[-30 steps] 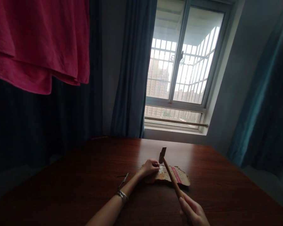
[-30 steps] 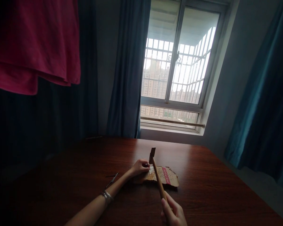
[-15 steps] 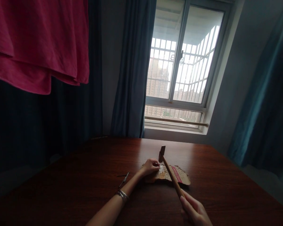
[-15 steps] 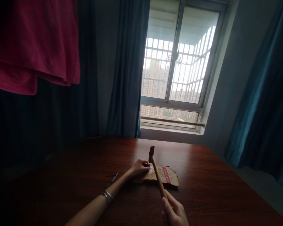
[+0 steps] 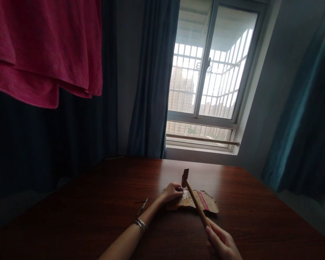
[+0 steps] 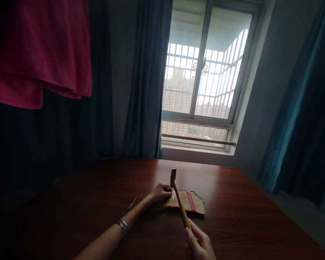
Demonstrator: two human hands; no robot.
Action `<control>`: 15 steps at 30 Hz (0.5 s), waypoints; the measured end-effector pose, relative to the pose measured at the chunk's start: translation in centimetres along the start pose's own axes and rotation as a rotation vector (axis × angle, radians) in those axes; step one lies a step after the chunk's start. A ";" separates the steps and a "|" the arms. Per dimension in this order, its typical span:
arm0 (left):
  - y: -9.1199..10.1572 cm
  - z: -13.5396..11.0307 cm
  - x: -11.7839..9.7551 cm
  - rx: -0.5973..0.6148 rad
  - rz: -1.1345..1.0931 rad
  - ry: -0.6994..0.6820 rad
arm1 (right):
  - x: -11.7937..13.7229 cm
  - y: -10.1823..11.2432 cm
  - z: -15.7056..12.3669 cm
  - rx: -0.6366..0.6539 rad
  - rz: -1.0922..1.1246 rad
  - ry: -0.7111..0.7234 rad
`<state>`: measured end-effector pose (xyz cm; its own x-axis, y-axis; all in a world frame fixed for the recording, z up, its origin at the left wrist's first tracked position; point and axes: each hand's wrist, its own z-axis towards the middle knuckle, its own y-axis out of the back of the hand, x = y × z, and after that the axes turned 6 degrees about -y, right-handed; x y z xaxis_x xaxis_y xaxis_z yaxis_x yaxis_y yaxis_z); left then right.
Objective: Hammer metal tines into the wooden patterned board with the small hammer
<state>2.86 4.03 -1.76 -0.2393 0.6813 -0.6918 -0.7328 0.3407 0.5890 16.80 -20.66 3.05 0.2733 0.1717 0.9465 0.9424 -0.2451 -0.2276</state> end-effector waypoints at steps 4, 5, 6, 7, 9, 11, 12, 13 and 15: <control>0.0 0.0 0.0 0.000 0.001 0.012 | 0.3 -0.2 -0.4 -0.009 -0.008 -0.016; 0.0 -0.1 -0.1 -0.006 0.008 0.012 | 0.4 -0.3 -0.4 -0.020 -0.008 -0.014; 0.0 -0.1 -0.1 -0.011 0.013 0.011 | 0.5 -0.3 -0.4 -0.030 -0.008 -0.014; 0.0 -0.1 -0.1 -0.015 0.016 0.007 | 0.5 -0.3 -0.4 -0.035 -0.006 -0.014; 0.0 -0.1 -0.1 -0.012 0.012 -0.002 | 0.4 -0.3 -0.3 -0.028 -0.006 -0.014; 0.0 -0.1 0.1 -0.004 0.009 -0.007 | 0.2 -0.3 -0.2 -0.011 -0.015 -0.017; 0.0 -0.1 0.1 0.000 0.008 -0.009 | 0.1 -0.2 -0.1 -0.008 -0.018 -0.016; 0.0 -0.1 0.2 0.001 0.007 -0.010 | 0.0 -0.1 -0.1 -0.008 -0.017 -0.019; 0.0 -0.1 0.3 0.000 0.005 -0.010 | -0.2 0.1 -0.1 -0.018 -0.003 -0.021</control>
<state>2.77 4.19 -2.00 -0.2367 0.6893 -0.6847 -0.7319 0.3371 0.5923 16.87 -20.79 2.89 0.2749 0.1921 0.9421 0.9396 -0.2616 -0.2208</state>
